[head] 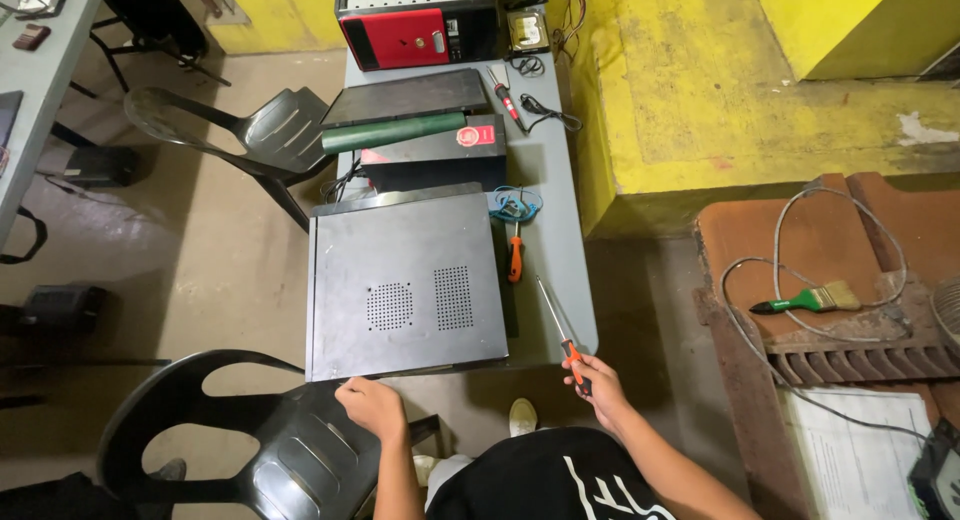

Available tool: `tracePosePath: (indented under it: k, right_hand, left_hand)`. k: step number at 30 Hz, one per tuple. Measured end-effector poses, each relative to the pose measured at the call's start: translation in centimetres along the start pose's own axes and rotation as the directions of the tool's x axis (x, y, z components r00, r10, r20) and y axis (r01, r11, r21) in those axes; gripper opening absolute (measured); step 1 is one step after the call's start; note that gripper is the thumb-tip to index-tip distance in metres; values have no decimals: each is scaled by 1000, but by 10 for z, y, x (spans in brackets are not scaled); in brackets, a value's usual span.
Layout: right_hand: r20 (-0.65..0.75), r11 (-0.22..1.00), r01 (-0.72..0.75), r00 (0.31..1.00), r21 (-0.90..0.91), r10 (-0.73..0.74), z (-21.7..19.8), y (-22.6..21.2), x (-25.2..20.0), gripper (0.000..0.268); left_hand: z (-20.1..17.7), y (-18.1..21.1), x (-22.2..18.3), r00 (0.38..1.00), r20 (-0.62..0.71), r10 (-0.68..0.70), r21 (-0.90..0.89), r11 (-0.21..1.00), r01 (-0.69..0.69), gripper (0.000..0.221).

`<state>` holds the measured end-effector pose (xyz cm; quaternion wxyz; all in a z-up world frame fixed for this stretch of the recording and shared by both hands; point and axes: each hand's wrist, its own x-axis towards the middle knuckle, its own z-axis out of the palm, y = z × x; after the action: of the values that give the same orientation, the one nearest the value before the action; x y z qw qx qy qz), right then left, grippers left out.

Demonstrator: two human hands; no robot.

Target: Removing the side panel of a desktop computer case using a screwdriver to access internal components.

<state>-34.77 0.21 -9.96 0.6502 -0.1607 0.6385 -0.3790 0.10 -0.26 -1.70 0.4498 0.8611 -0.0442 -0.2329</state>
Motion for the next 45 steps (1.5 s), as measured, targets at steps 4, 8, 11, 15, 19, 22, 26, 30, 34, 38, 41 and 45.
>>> tracePosePath:
  k: [4,8,11,15,19,22,26,30,34,38,41,45]
  right_hand:
    - [-1,1000,9,1000,-5,-9,2,-2,-1,30]
    - [-3,1000,0,1000,-4,0,3,-2,1,31]
    - [-6,1000,9,1000,8,-9,5,7,11,30]
    - [-11,1000,4,1000,17,-4,6,12,19,27]
    - [-24,1000,-10,1000,-22,10,10,9,15,23]
    - [-1,1000,21,1000,23,-21,6,24,36,38]
    - [-1,1000,6,1000,20,-6,7,28,43,36]
    - [2,1000,-4,1000,23,4,8,27,42,35]
    - [4,1000,-6,1000,20,6,8,29,43,35]
    - [4,1000,-15,1000,20,15,9,27,40,40]
    - [4,1000,-13,1000,17,13,9,28,40,39]
    - [5,1000,-13,1000,22,13,9,28,41,38]
  left_hand:
    - [16,-23,21,997,-47,68,9,998,-67,38]
    - [19,-18,21,994,-28,-109,-145,984,104,34]
    - [34,-58,54,993,-113,-22,-174,985,2,36]
    - [-1,11,-18,995,-67,-70,-301,952,47,22]
    - [1,-7,-17,998,-58,27,-276,960,-42,15]
    - [18,-40,9,927,-220,303,-110,937,-332,20]
    - [15,-31,7,984,-126,126,-179,973,-147,30]
    - [29,-39,24,997,-68,-44,-340,940,18,30]
    - [46,-55,43,988,-7,-156,-563,817,125,20]
    - [37,-45,33,995,-26,-93,-558,828,63,23]
    - [21,-29,7,992,-123,31,-433,898,-81,26]
    - [13,-28,-4,948,-258,184,-318,911,-264,10]
